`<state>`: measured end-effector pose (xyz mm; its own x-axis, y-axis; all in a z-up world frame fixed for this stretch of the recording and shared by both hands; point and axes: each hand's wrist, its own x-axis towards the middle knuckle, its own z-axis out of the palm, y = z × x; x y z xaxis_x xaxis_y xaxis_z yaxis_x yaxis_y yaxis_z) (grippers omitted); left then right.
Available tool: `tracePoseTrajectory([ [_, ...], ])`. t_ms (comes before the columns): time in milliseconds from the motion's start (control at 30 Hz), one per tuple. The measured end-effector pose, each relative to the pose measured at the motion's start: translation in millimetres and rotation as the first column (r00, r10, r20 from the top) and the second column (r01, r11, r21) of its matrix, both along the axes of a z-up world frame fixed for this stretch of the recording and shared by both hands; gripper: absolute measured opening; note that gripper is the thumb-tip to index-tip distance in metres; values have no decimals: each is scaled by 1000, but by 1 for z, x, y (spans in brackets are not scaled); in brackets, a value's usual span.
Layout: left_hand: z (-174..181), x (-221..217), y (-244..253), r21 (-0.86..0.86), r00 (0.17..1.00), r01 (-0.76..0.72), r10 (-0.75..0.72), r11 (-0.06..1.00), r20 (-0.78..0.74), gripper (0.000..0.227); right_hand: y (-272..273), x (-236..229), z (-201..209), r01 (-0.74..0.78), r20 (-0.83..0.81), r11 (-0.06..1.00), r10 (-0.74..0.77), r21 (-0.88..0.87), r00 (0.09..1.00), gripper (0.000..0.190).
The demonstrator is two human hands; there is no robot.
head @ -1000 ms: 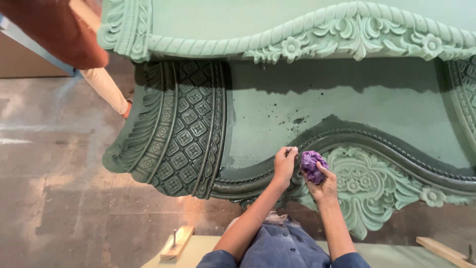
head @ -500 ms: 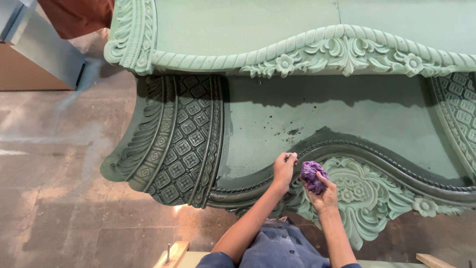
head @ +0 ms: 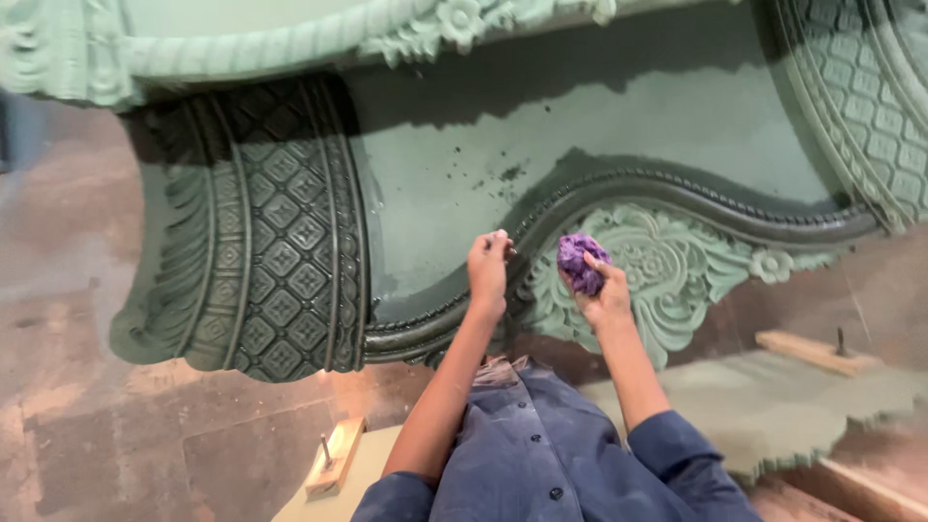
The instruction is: The person cleans a large, ornate green decorative panel using a purple cloth. They repeatedly dip the cloth into a metal container of liquid and wipe the intricate carved details of the panel's surface.
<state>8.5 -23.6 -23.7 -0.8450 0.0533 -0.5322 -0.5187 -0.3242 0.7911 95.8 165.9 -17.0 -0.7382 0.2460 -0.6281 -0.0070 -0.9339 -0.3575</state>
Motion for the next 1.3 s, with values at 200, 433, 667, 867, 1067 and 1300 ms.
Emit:
tracePoseTrajectory([
  [200, -3, 24, -19, -29, 995, -3, 6, 1000, 104, 19, 22, 13, 18, -200, 199, 784, 99, 587, 975, 45],
  [433, -6, 45, -40, -25, 989, -33, 37, 999, 145, 19, -60, 34, 29, -295, 544, -659, 208, 692, 813, 44],
  [667, 8, 47, -47, -55, 972, -25, 38, 998, 231, 21, -40, 18, 31, -562, 597, -202, 294, 802, 747, 30],
  [867, 14, 48, -47, -52, 973, -23, 34, 998, 227, 22, -43, -3, 13, -443, 560, -473, 135, 761, 818, 42],
  [1067, 14, 46, -48, -26, 975, -48, 53, 999, 216, 23, -86, 20, 38, -105, 531, -667, 477, 738, 700, 48],
  [1300, 16, 50, -56, -12, 981, -76, 77, 997, 177, 23, -58, 2, 29, -238, 681, -795, 275, 558, 678, 44],
])
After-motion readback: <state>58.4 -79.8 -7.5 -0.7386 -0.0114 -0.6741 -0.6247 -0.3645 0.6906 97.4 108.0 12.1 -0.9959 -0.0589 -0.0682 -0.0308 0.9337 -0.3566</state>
